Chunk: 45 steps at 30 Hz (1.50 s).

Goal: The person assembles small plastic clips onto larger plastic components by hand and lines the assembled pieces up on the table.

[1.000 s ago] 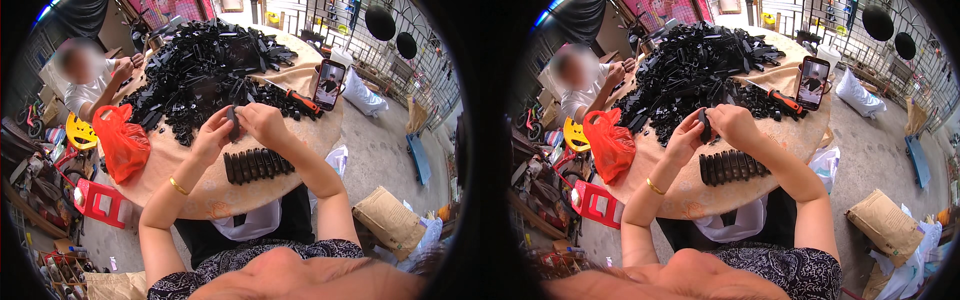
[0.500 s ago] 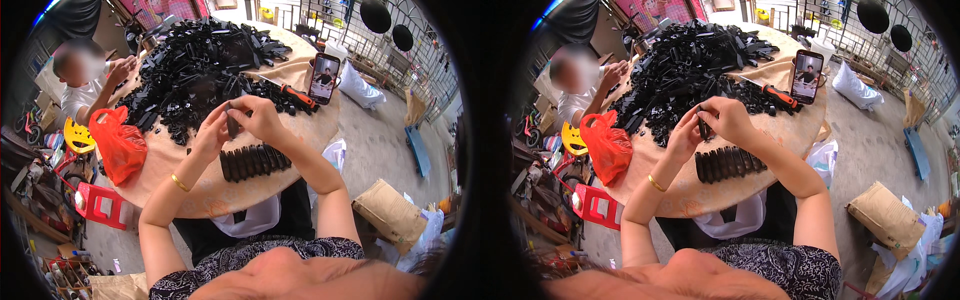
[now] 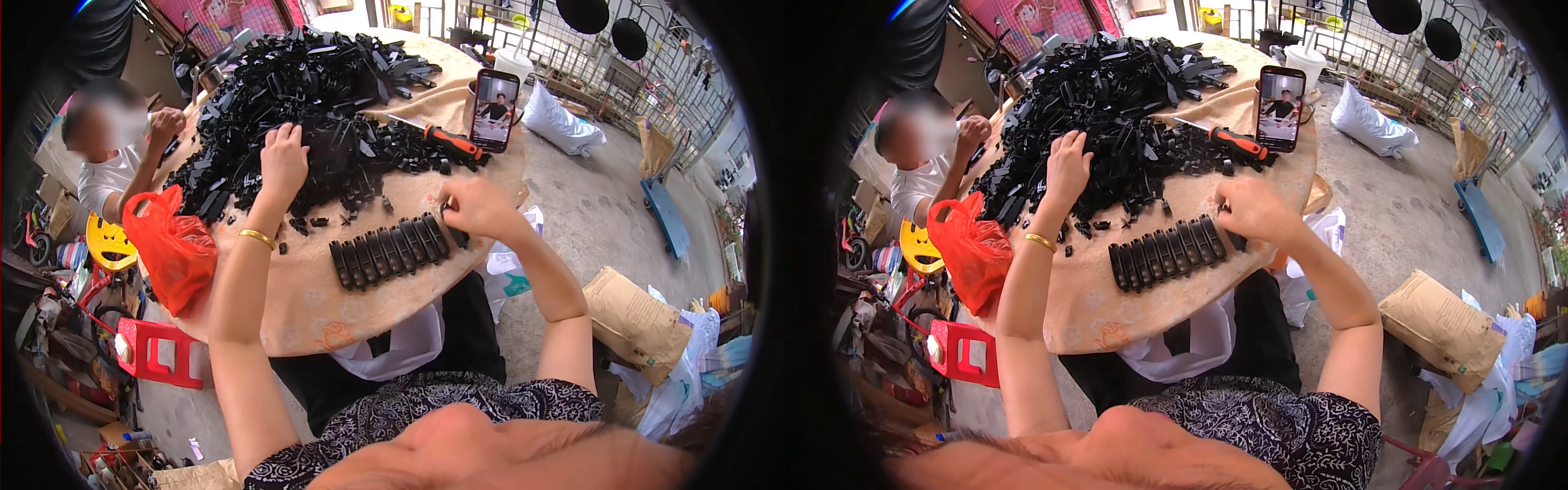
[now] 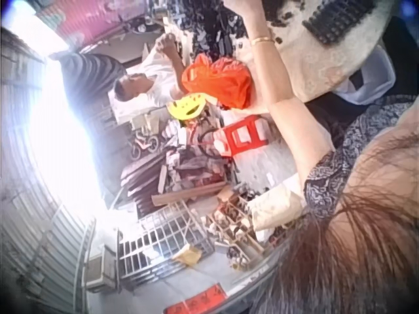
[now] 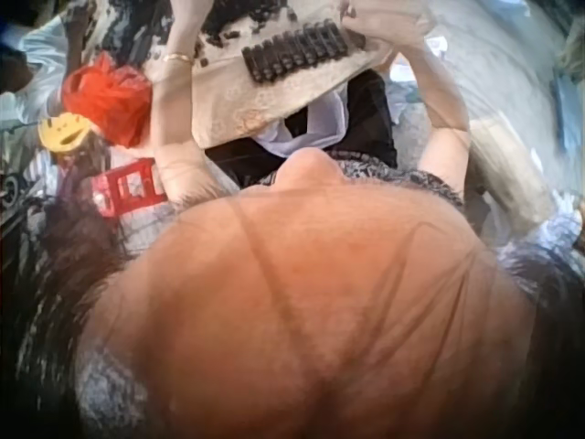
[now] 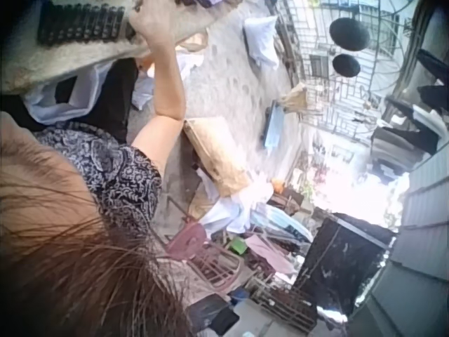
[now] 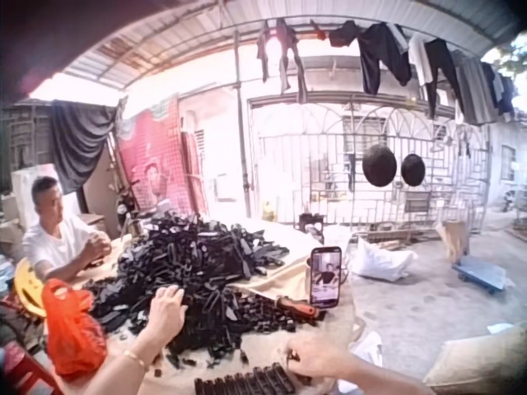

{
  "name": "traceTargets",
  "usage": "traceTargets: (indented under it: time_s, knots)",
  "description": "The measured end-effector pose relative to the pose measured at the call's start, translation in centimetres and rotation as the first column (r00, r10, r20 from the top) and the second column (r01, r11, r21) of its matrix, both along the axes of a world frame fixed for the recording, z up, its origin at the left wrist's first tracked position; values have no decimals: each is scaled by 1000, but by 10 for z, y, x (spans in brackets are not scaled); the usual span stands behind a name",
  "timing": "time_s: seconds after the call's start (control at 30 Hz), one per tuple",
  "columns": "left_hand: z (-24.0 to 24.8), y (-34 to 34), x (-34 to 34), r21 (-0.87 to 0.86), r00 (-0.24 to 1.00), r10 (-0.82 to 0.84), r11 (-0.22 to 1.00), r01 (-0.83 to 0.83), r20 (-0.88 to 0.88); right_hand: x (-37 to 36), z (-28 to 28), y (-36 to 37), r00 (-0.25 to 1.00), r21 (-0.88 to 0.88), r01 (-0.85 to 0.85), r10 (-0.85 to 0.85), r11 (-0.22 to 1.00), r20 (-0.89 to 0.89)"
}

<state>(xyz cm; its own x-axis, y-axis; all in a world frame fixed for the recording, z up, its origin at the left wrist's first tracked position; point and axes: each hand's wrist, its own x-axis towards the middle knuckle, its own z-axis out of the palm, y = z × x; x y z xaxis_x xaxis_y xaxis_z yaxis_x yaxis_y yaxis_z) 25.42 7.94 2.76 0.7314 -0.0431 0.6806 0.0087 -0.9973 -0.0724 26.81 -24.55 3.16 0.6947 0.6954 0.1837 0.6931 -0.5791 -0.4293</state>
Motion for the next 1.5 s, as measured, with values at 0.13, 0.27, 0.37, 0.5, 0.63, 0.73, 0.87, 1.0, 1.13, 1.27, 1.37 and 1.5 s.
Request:
traceTargets:
  time_s: [0.13, 0.27, 0.37, 0.5, 0.63, 0.73, 0.87, 1.0, 1.13, 1.27, 1.37, 1.5]
  knots:
    - [0, -1, 2, 3, 994, 69, 998, -69, -79, -1, -19, 2, 999, 77, -34, 36, 996, -24]
    - [3, -5, 0, 5, 999, 36, 999, -36, -5, 20, -22, 4, 999, 173, 7, -13, 985, 36]
    - [5, -11, -8, -113, 969, -45, 991, 74, 241, 54, -41, 9, 942, 272, 183, -248, 945, 228]
    - [7, -32, -38, -585, 982, -80, 794, 166, 170, 71, -51, 16, 908, 145, 249, -283, 958, 308]
    - [-1, -44, -65, -987, 911, -386, 2, 162, 148, 74, -40, 30, 935, -90, 293, -266, 952, 233]
    - [-12, -43, -70, -927, 837, -497, -373, 35, 231, 66, -25, 38, 932, 240, 143, -212, 960, 294]
    - [-16, -41, -66, -891, 810, -534, -453, -31, 243, 71, -19, 66, 997, 501, -4, -32, 866, 63]
    - [-19, -38, -69, -801, 779, -553, -588, -114, 296, 60, -7, 96, 826, 549, -10, 316, 836, -466]
    - [-11, -46, -76, -782, 809, -505, -616, -93, 301, 36, 8, 105, 720, 572, 21, 384, 820, -578]
    - [-10, -37, -77, -854, 811, -510, -520, -25, 287, 23, 8, 101, 668, 635, -5, 475, 773, -573]
    - [1, -44, -79, -848, 812, -512, -529, -41, 280, 18, 6, 98, 726, 628, -35, 452, 777, -519]
    - [-2, -58, -80, -852, 739, -544, -517, 79, 398, 0, 6, 100, 864, 686, -70, 388, 724, -322]
